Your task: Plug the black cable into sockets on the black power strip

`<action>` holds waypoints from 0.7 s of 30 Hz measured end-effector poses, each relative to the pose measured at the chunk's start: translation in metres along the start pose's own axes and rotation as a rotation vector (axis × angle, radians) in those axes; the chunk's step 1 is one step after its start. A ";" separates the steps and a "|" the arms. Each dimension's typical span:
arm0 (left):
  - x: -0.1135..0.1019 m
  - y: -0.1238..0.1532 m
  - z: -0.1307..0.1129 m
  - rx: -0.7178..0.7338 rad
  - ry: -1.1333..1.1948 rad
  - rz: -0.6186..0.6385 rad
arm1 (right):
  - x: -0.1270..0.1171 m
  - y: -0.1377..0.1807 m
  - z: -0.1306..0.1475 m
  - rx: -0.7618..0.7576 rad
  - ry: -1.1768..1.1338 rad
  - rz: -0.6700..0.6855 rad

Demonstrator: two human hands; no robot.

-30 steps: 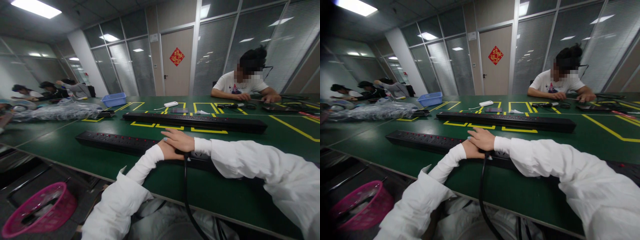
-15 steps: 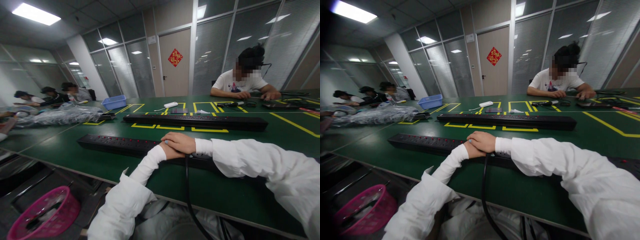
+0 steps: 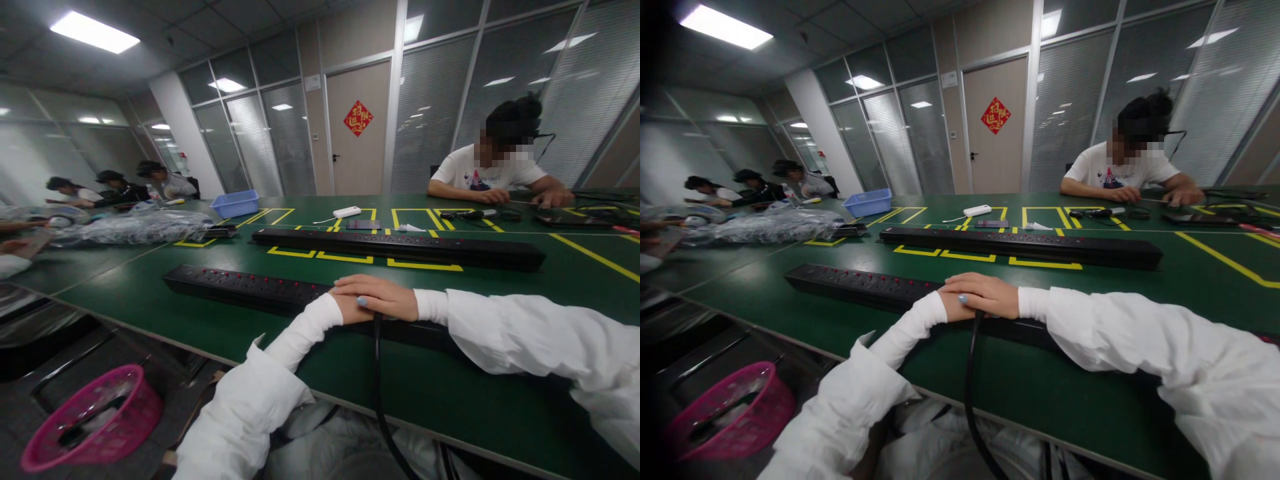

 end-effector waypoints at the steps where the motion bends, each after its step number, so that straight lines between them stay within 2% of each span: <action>1: 0.000 -0.001 0.000 0.046 -0.017 -0.004 | -0.001 0.003 0.000 -0.006 0.001 0.013; 3: 0.001 -0.002 0.001 0.096 -0.059 -0.022 | -0.004 0.008 0.000 -0.025 0.008 0.041; 9: 0.001 0.001 0.003 -0.040 -0.117 -0.037 | -0.011 0.015 0.000 -0.062 0.062 0.100; 14: -0.006 0.004 -0.002 -0.100 -0.066 -0.036 | -0.011 0.024 0.001 -0.046 0.104 0.093; 21: -0.009 0.003 -0.004 -0.169 -0.117 0.015 | -0.006 0.026 0.000 0.009 0.145 0.065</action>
Point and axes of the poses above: each hand's wrist, its own y-axis away from the middle knuckle, its own x-axis out of the palm, z = x × y, the point moved 1 cm from there along -y, towards the middle knuckle, and after that the axes turned 1 degree about x, right-handed, at the moved point
